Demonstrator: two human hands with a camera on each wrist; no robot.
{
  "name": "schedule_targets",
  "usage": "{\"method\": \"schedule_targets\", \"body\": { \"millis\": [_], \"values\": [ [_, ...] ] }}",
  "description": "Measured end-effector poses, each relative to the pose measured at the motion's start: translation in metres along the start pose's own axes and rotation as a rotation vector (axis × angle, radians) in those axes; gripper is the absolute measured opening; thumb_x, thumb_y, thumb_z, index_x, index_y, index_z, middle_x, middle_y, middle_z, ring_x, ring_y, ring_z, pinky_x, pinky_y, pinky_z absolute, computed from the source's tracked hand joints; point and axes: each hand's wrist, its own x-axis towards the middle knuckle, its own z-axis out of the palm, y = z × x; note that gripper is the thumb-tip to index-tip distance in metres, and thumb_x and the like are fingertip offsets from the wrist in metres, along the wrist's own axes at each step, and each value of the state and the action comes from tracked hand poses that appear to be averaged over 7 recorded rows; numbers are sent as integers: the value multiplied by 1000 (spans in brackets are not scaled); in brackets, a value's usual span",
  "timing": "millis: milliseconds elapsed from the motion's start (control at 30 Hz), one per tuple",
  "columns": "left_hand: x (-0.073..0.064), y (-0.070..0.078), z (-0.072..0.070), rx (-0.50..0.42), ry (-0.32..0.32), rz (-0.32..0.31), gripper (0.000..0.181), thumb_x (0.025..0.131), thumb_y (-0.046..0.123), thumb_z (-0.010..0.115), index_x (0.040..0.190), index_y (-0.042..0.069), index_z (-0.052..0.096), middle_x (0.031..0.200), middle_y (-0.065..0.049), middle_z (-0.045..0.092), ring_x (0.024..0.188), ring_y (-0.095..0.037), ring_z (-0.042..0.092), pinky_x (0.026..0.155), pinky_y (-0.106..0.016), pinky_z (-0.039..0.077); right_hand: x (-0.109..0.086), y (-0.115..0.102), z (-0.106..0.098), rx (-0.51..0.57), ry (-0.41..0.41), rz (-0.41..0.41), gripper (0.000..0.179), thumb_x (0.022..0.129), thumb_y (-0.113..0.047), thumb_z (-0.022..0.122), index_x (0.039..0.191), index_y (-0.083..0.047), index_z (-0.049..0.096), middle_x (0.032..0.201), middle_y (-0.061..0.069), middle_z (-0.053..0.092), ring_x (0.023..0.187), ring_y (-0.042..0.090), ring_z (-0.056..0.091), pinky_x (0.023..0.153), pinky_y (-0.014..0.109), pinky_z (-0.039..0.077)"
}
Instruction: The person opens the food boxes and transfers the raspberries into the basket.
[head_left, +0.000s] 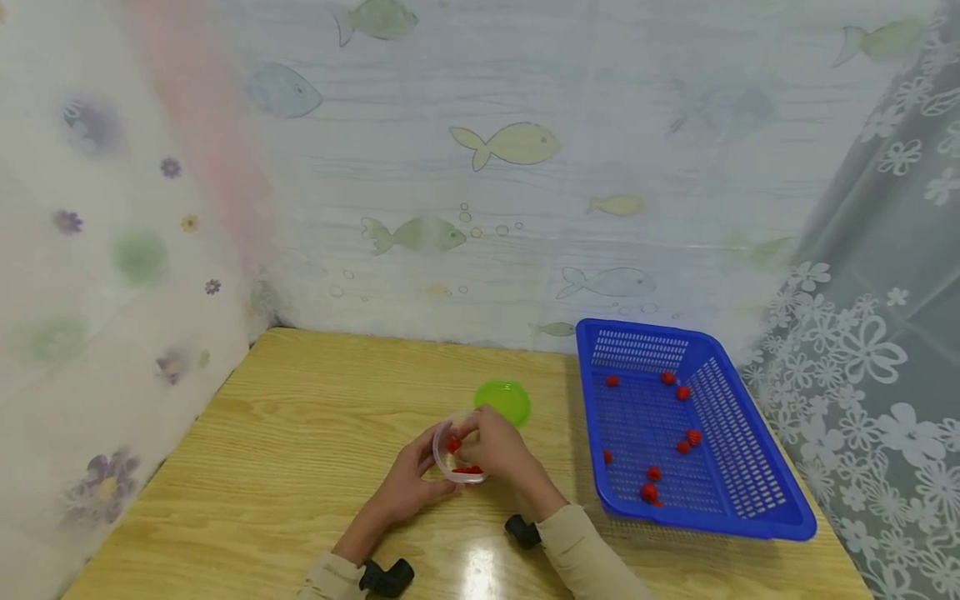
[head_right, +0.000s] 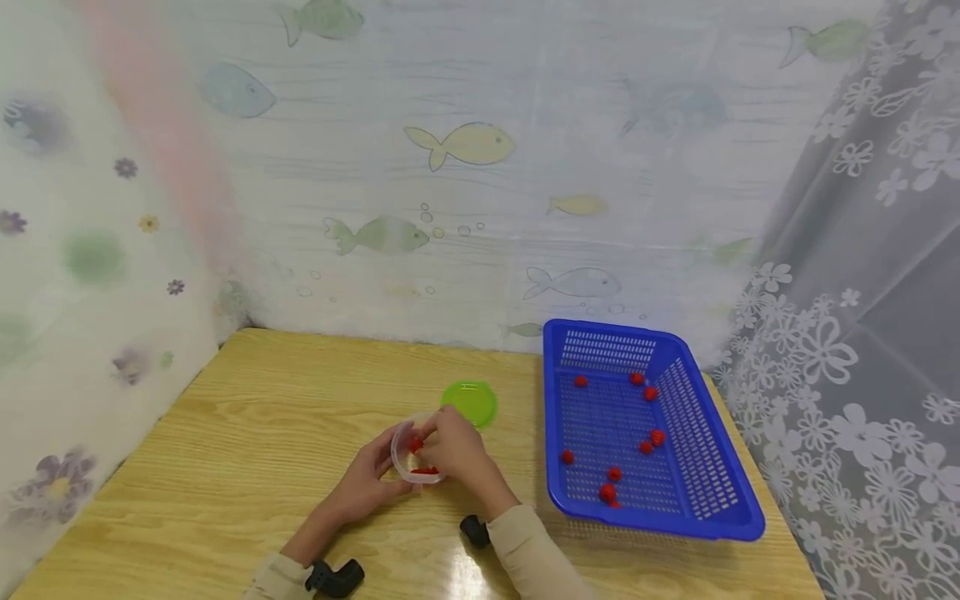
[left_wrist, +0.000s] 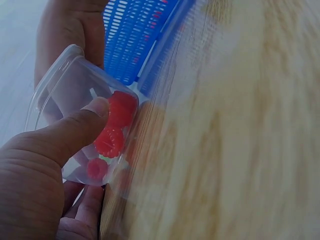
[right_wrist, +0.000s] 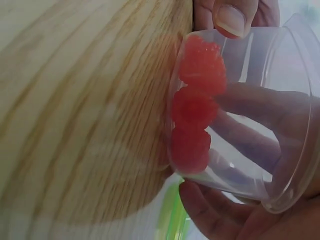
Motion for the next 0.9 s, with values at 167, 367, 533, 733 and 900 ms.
{"method": "schedule_targets", "body": {
  "millis": [167, 367, 533, 733, 900],
  "values": [
    [0, -1, -1, 7, 23, -4, 89, 84, 4, 83, 158, 4, 33, 156, -20, 43, 146, -35, 40, 113, -19, 40, 1, -8, 3, -97, 35, 39, 19, 75, -17, 90, 89, -10, 80, 101, 3, 62, 91, 20, 59, 78, 39, 55],
    [1, -4, -1, 6, 34, 16, 90, 81, -1, 83, 157, 0, 34, 154, -25, 43, 145, -40, 39, 115, -27, 40, 0, -12, 5, -153, 74, 73, 16, 74, -19, 92, 82, -13, 79, 99, 2, 60, 89, 21, 60, 76, 39, 54],
    [1, -5, -1, -1, 33, 26, 89, 81, -2, 83, 156, -1, 34, 154, -26, 44, 144, -41, 40, 116, -40, 39, -2, -12, 5, -146, 88, 54, 14, 77, -20, 90, 81, -13, 79, 99, 4, 60, 89, 23, 60, 74, 38, 53],
    [1, -5, -1, 3, 31, -2, 90, 82, -1, 82, 157, 2, 33, 154, -23, 44, 144, -38, 40, 116, -30, 40, -2, -11, 4, -134, 91, 1, 11, 83, -22, 86, 81, -13, 80, 102, 6, 62, 91, 23, 61, 77, 38, 54],
    [0, -2, -1, 3, 24, -17, 89, 84, 3, 82, 158, 5, 33, 155, -20, 45, 144, -35, 41, 112, -18, 40, -1, -8, 5, -121, 88, -28, 13, 84, -24, 84, 81, -13, 80, 103, 5, 63, 94, 23, 61, 81, 38, 54]
  ]
}}
